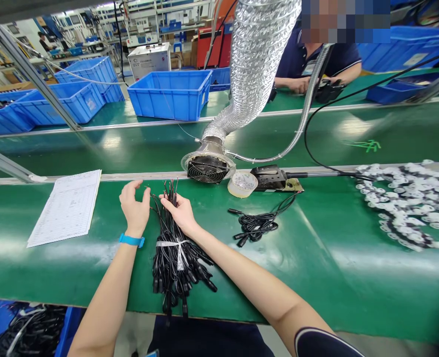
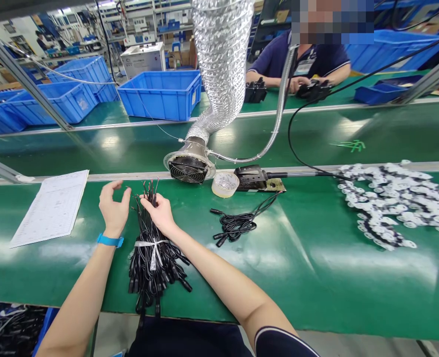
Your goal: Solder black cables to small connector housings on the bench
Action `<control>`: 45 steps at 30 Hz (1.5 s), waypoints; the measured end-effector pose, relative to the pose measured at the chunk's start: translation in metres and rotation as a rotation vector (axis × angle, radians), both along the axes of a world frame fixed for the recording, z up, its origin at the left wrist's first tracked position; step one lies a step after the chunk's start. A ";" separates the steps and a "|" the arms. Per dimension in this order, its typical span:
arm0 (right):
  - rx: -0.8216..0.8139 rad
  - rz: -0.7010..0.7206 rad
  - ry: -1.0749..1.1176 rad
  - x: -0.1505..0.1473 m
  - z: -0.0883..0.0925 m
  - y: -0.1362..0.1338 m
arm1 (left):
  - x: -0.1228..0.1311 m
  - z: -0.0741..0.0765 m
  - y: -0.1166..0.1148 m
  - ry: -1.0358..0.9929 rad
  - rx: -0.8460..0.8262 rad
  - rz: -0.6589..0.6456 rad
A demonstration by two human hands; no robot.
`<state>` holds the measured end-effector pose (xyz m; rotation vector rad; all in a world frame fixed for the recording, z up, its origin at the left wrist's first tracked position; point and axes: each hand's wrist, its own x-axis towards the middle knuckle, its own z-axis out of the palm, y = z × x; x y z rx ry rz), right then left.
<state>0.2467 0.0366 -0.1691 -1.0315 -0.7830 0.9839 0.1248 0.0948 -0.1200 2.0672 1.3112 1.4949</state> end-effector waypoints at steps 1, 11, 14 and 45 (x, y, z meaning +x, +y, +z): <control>0.006 0.006 -0.007 0.000 0.001 0.000 | -0.001 0.000 -0.001 0.081 0.054 -0.009; 0.031 0.042 -0.047 0.004 0.002 0.000 | -0.004 -0.001 -0.004 0.229 0.124 -0.287; 0.033 0.026 -0.074 0.003 0.001 0.001 | -0.005 -0.005 -0.003 0.203 0.118 -0.251; 0.118 -0.060 -0.236 0.002 0.004 -0.002 | 0.002 0.005 -0.003 0.252 0.276 -0.085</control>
